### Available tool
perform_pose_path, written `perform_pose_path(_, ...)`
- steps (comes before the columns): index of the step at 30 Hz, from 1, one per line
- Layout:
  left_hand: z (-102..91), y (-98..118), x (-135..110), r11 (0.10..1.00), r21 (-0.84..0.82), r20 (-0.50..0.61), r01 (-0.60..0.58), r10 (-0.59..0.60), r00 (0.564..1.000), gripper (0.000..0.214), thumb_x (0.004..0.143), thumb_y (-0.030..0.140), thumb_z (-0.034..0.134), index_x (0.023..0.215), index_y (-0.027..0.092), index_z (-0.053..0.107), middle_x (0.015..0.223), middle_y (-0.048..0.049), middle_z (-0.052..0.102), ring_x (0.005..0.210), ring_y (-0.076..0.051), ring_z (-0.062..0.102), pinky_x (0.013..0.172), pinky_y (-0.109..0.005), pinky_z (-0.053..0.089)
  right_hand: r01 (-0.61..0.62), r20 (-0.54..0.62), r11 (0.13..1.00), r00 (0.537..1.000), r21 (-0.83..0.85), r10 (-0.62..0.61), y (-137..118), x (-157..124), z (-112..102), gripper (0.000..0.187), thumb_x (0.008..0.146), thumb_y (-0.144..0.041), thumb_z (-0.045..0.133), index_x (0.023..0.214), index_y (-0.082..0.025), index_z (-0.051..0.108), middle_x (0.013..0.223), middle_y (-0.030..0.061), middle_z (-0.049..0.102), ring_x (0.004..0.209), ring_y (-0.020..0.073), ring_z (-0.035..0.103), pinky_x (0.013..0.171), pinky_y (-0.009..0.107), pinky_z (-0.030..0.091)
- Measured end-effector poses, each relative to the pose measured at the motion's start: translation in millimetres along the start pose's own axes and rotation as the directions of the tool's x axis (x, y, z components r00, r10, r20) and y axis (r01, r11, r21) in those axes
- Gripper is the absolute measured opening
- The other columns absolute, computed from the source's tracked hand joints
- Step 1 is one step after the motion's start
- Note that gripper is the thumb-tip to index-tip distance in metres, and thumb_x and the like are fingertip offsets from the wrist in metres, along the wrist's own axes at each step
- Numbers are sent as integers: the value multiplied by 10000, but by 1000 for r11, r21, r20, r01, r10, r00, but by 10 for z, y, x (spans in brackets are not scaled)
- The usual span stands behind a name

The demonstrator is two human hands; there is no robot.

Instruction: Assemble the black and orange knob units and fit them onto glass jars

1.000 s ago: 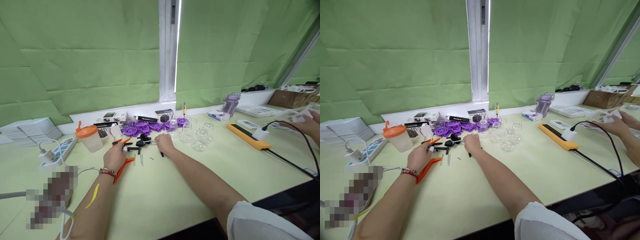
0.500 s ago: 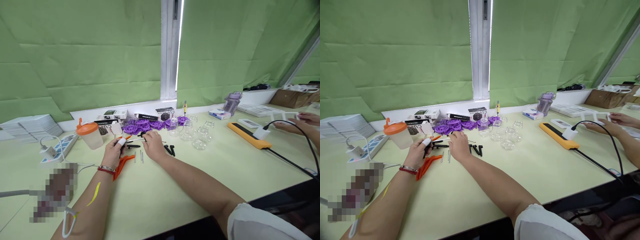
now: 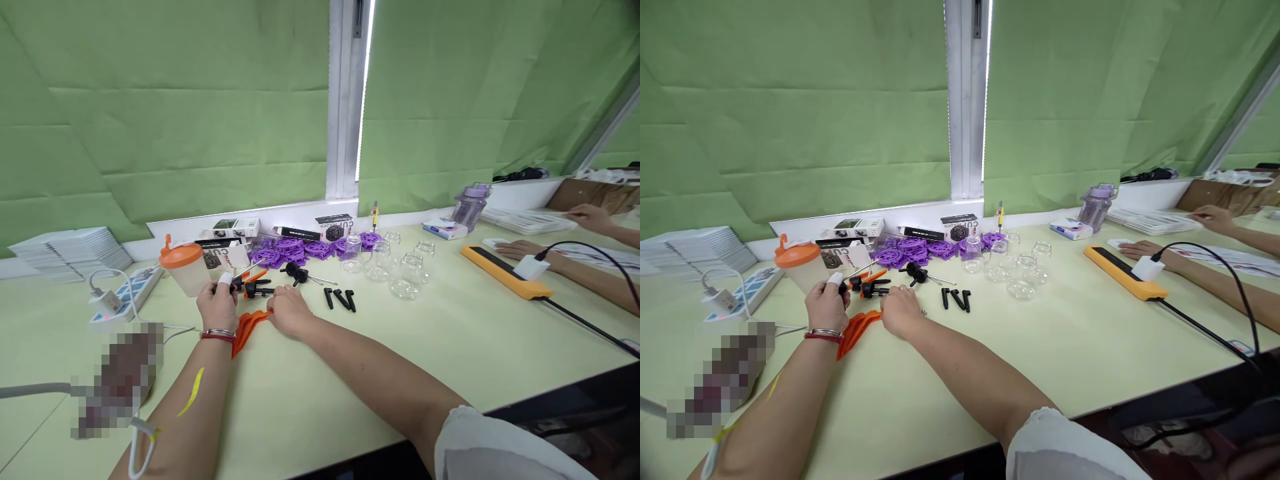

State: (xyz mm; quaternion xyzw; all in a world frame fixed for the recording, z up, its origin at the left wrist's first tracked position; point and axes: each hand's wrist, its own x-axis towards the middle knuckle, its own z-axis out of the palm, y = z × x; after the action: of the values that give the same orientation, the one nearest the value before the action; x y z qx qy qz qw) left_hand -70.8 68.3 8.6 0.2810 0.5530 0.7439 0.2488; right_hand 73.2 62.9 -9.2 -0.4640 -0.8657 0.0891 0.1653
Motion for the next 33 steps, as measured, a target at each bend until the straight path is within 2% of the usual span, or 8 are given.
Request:
perform_pose_path(6, -13, -39, 35, 999, 12, -8, -31, 31, 999, 267, 630, 389, 645, 700, 164, 520, 543, 56, 499, 415, -64, 423, 383, -183, 335, 50, -100, 981, 995, 188, -31, 26, -52, -175, 168, 807, -278, 645, 935, -181, 694, 1001, 76, 635, 984, 214, 532, 861, 325, 378)
perform_pose_path(10, -9, -52, 34, 996, 13, 11, -93, 93, 996, 269, 653, 402, 634, 738, 170, 527, 565, 57, 496, 427, -65, 425, 395, -186, 351, 74, -206, 886, 978, 458, 24, 163, -165, -333, 121, 808, -273, 621, 875, -174, 640, 916, 40, 627, 837, 151, 546, 760, 276, 411)
perform_pose_path(12, 19, -41, -1, 989, 7, 36, -148, 148, 988, 269, 673, 411, 624, 758, 178, 521, 575, 56, 500, 430, -67, 432, 401, -188, 357, 46, -221, 787, 969, 616, 116, 281, -239, -418, 137, 794, -299, 612, 853, -177, 601, 818, 9, 604, 709, 123, 518, 675, 258, 413)
perform_pose_path(15, 103, -22, -105, 971, 13, 99, -237, 234, 967, 243, 718, 409, 598, 786, 190, 519, 568, 58, 493, 439, -71, 441, 417, -185, 359, 30, -203, 550, 945, 835, 256, 510, -353, -541, 207, 754, -360, 626, 803, -182, 534, 706, -27, 546, 606, 101, 471, 575, 236, 390)
perform_pose_path(17, 180, -20, -196, 960, 25, 168, -280, 272, 948, 215, 740, 391, 583, 805, 193, 531, 553, 58, 482, 441, -75, 442, 414, -182, 346, 43, -199, 420, 922, 906, 334, 679, -421, -608, 246, 719, -377, 649, 769, -190, 496, 635, -53, 507, 563, 90, 443, 534, 222, 356)
perform_pose_path(22, 374, -48, -419, 960, 45, 330, -278, 248, 911, 189, 752, 369, 584, 802, 190, 551, 596, 37, 524, 457, -79, 462, 429, -193, 372, 41, -139, 236, 899, 971, 415, 1028, -546, -702, 331, 650, -372, 692, 731, -197, 422, 706, -27, 611, 529, 72, 452, 463, 199, 264)
perform_pose_path(27, 435, -50, -609, 975, 49, 464, -217, 170, 869, 248, 760, 425, 603, 836, 193, 563, 645, 18, 562, 494, -91, 502, 469, -209, 411, 14, -89, 191, 915, 981, 394, 1164, -619, -757, 345, 638, -325, 693, 695, -196, 378, 925, 41, 683, 512, 63, 493, 446, 199, 239)
perform_pose_path(33, 358, -42, -739, 987, 91, 541, -132, 63, 838, 291, 762, 464, 616, 880, 205, 557, 664, 18, 553, 508, -103, 507, 454, -213, 408, -11, -62, 237, 952, 971, 299, 1225, -673, -816, 382, 697, -468, 693, 729, -193, 430, 681, 0, 659, 422, 45, 386, 428, 197, 233)
